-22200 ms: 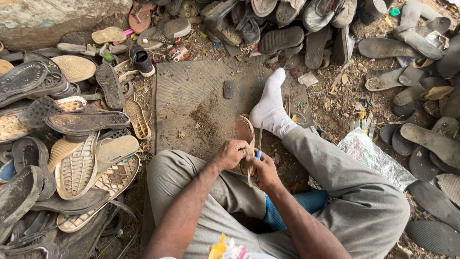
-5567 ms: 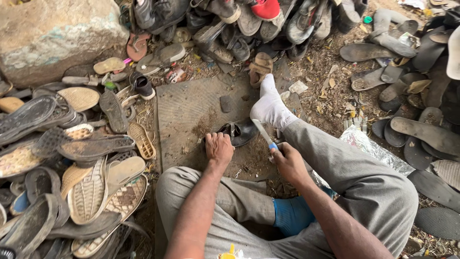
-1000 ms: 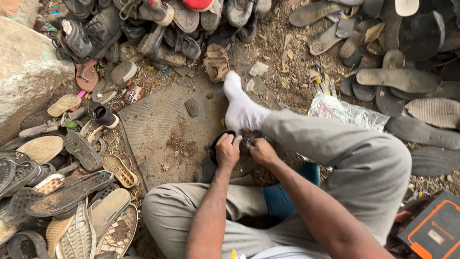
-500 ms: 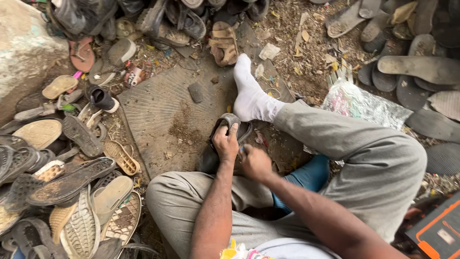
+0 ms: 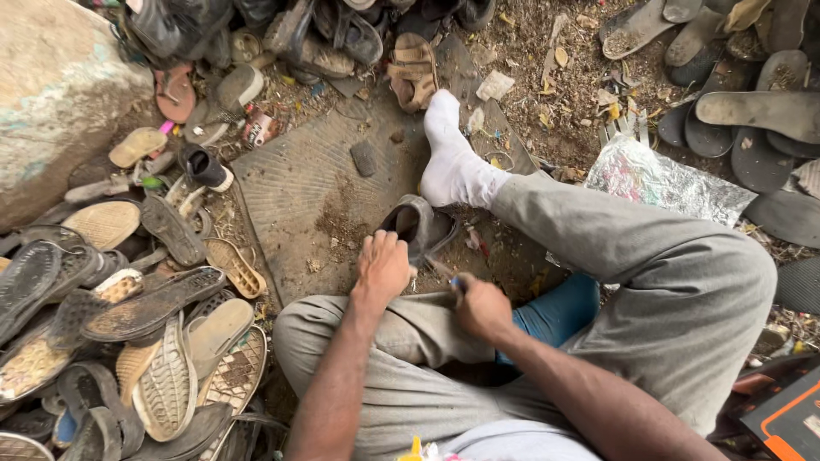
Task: The person repairs shoes by hand using a knife and a sharpening stone. The person scrapes the soles of various footwear, handles a red sandal, and uses a small blade to trim material from shoe components while seated on the ground.
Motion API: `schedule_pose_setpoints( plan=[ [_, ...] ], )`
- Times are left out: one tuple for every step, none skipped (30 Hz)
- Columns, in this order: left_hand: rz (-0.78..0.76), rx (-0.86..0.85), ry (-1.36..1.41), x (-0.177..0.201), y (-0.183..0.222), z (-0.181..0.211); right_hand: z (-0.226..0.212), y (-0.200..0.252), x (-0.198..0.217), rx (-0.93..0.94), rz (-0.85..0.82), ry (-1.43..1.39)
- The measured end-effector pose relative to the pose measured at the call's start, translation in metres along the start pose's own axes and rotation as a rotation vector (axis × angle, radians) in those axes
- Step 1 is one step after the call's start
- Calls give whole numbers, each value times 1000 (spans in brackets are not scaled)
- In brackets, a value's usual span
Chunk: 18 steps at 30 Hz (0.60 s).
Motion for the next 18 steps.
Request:
schedule_pose_setpoints(
  plan=[
    [15,-42,23,-2,5,1,-2,-9,8,73,77,-19],
    [32,-84,45,-5,10,3,-4,-14,13,145,155,-38],
    [38,-75,42,-6,12,4,-3,-20,10,156,153,-36],
    [122,-19,117,-1,14,4,-3,-25,7,162,150,-58],
    [213,27,190,6,9,6,-5,-33,8,171,159,-82],
    [228,27,184,8,-3,13,-12,-44,12,184,167,-82],
    [292,228,342,7,-11,5,-15,-50,22,199,258,-164],
    [354,430,500,1,-12,-4,-18,-55,32,213,348,-246],
    [362,415,507,-2,-18,9,-18,-62,43,213,366,-243],
    [453,382,538,1,-19,22,-17,-71,46,174,284,-184],
    [540,358,567,4,-14,30,-13,-77,44,134,193,-123],
    [544,353,574,2,-12,34,-9,-79,49,133,201,-119],
    [666,276,650,11,-1,40,-8,-77,45,190,162,-142],
    [787,197,726,21,7,44,-7,-76,42,247,122,-165],
    [778,198,728,24,12,42,-2,-77,39,239,119,-167],
    [734,199,445,33,18,45,7,-76,36,203,116,-156],
    [688,200,160,41,18,49,9,-79,35,177,112,-141],
    [687,205,159,46,18,49,10,-83,36,178,107,-140]
  ],
)
Point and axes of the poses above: each hand's wrist, its own y-axis away from the middle knuckle, its own x-axis out of the back of the hand, z = x × y, the point moved 9 cm from there along -y, towards the middle knuckle, and after that the axes turned 8 degrees about -y, right-handed, at the moved point
